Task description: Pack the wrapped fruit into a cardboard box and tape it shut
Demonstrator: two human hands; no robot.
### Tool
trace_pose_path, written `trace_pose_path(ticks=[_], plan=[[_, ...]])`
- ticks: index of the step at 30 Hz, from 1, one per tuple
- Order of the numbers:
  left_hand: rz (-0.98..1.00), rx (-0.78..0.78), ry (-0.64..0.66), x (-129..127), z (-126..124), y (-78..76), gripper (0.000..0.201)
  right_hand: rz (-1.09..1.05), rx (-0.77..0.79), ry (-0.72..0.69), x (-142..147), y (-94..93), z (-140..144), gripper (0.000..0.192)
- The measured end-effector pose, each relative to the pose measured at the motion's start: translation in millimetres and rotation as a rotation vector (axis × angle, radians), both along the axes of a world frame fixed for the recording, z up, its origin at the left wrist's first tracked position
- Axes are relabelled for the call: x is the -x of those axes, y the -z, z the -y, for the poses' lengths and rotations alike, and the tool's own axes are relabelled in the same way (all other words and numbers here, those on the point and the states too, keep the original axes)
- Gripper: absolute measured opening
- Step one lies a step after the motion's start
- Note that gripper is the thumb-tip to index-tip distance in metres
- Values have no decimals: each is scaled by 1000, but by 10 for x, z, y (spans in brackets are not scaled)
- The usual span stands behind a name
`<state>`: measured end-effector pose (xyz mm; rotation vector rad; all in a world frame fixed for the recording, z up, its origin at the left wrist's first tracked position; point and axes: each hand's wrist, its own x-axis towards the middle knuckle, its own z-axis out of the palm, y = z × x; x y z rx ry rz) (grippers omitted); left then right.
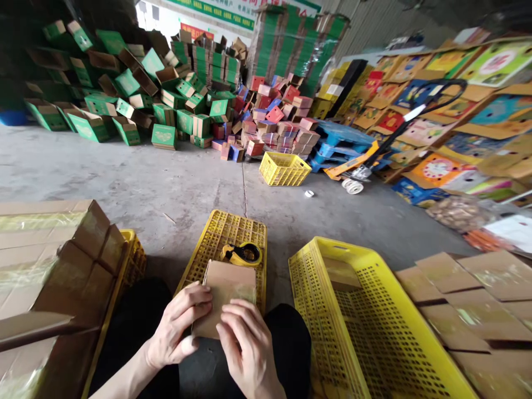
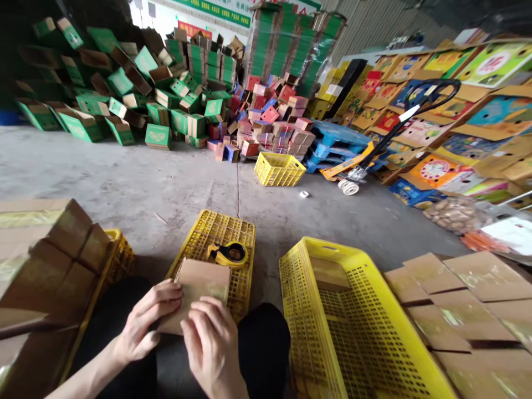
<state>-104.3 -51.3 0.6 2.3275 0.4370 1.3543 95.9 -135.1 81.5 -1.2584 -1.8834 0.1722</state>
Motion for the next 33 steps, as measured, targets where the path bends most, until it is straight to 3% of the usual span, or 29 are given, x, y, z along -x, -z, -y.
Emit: trace_pose_path(ticks=[4,8,13,18,26,29,33], plan=[[-93,-53,122,-76,-47,-153,71,-10,10,-32,12,15,34,16],[-98,-104,169,-73,-134,-152,61,27,-8,-53,-98,16,43,22],[-76,-98,174,-76,-165,-101,52,46,-69,63,-323,79,-15,22],[-173,-21,173,-82,-131,-243,64,28,-31,122,-400,67,-84,18],[-542,-49,-27,-218,80,-595,101,14,27,124,-327,-11,-102,13],[-585,-86,-86,-285,124,-632,117,24,14,123,-314,-15,-118,15],[-589,-98,-188,-245,117,-566,119,46,-36,137,-292,12,-121,18]])
